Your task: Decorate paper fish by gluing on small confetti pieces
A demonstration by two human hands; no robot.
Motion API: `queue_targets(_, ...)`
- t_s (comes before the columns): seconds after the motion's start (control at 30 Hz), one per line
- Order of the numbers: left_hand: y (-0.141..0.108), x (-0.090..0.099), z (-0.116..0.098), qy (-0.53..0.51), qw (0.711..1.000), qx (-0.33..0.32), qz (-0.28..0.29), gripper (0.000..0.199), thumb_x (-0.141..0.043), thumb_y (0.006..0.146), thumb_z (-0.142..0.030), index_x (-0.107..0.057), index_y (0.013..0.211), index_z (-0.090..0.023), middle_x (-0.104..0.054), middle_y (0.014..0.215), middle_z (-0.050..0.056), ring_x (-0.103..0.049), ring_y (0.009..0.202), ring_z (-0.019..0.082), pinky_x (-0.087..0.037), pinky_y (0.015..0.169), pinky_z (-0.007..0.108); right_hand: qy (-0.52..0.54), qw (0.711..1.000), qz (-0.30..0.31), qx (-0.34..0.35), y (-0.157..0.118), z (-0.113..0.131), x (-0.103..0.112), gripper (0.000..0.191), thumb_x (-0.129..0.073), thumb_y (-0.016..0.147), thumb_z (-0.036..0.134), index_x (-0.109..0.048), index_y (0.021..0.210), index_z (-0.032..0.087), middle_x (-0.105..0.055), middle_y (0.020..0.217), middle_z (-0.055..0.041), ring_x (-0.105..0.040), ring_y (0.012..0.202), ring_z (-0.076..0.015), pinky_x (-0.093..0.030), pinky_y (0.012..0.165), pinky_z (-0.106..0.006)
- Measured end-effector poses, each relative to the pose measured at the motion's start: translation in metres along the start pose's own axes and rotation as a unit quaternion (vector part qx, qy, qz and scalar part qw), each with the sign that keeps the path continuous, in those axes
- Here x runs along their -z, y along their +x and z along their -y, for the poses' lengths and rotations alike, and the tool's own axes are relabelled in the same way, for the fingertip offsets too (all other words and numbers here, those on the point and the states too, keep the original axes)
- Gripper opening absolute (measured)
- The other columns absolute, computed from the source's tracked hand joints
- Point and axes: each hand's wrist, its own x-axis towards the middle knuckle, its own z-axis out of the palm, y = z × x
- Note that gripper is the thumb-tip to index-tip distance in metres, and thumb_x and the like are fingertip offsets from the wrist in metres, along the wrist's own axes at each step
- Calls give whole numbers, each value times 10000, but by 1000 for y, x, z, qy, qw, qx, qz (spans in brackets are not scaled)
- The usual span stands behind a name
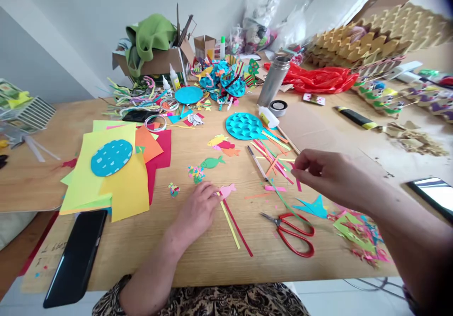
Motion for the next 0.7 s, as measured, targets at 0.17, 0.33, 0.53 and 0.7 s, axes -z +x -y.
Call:
queue_targets(0.17, 0, 0, 0, -4, 1000, 2, 2, 380, -491, 833, 39, -661, 1098, -173, -633, 1130, 72, -484, 1192, 231, -465, 1045, 468, 65, 997, -28, -28, 7, 9, -8, 144, -564, 763, 343, -553, 706, 212, -549, 529, 16, -462, 457, -106, -324, 443, -235)
queue_targets(0.33, 0, 1, -2, -7, 1000, 3, 0, 440, -489, 812, 50, -648, 1145, -192, -634, 1137, 77, -492, 1193, 235, -470, 1038, 485, 276, 923, 259, -72, -2, 31, -55, 156, -554, 774, 321, -470, 718, 201, -601, 518, 30, -425, 374, -61, -301, 375, -184)
queue_targets(0.53, 1, 1, -2, -7, 1000, 2, 1, 492, -453, 821, 52, -645, 1183, -221, -635, 1124, 72, -493, 1184, 227, -475, 1031, 476, 300, 861, 396, -107, -12, 46, -111, 97, -537, 790, 273, -460, 788, 213, -544, 421, 97, -366, 269, -54, -245, 288, -157)
queue_targets(0.7, 1, 2, -2, -1, 1000, 7, 10, 427, -450, 833, 43, -661, 1127, -184, -627, 1149, 75, -470, 1196, 232, -451, 1058, 471, 275, 851, 437, -100, -5, 46, -119, 63, -526, 775, 239, -492, 729, 212, -553, 419, 88, -374, 263, -61, -237, 259, -163)
